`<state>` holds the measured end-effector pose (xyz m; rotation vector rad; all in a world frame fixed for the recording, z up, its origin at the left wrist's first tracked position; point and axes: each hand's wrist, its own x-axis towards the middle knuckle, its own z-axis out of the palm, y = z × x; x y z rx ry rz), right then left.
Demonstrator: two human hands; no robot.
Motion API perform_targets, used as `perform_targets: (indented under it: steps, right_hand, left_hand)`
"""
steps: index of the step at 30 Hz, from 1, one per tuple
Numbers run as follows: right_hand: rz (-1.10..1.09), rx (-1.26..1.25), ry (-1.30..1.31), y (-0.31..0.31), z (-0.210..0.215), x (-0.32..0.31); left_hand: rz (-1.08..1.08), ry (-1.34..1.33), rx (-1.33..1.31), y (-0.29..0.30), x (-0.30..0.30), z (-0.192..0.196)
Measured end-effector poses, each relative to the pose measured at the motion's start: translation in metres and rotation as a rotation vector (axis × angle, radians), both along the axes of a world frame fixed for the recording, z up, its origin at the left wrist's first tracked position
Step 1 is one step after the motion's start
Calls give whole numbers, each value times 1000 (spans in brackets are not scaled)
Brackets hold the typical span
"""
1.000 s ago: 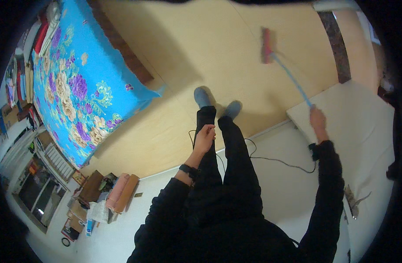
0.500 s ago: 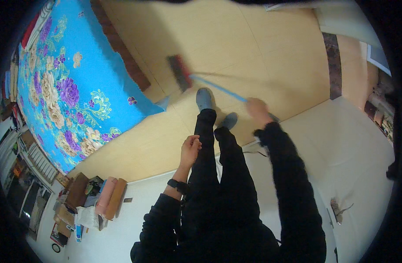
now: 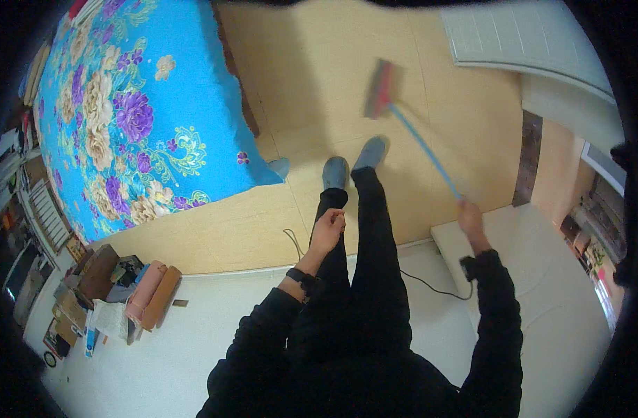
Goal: The person sweeps tiled floors in multiple rooms using a long-handled broom. They move from a living area into a bedroom and then into a hallway, sweeping around furniture and along walls. The person wears blue slippers and black clothing throughout.
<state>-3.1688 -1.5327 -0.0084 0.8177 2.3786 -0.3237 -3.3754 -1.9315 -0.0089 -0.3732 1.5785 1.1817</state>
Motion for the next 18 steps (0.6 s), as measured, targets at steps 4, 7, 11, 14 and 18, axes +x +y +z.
perform_targets:
  steps: [4,7,11,14,18]
  right_hand:
    - [56,-428,135,-93,-52,-167]
    - [376,-310,100,-150,-97,-280]
    - [476,-128,89,-87,-132,-329]
    - [253,-117,-54,38,-134,-281]
    - [-179,-8,-128,176,-102,-176]
  left_hand:
    - [-20,62,-14,6,-27,8]
    - [190,76,-40,8,-46,15]
    - [252,51,-118,13,-72,12]
    - [196,46,-134,37,-77,8]
    - [114,46,-120,95,-88,4]
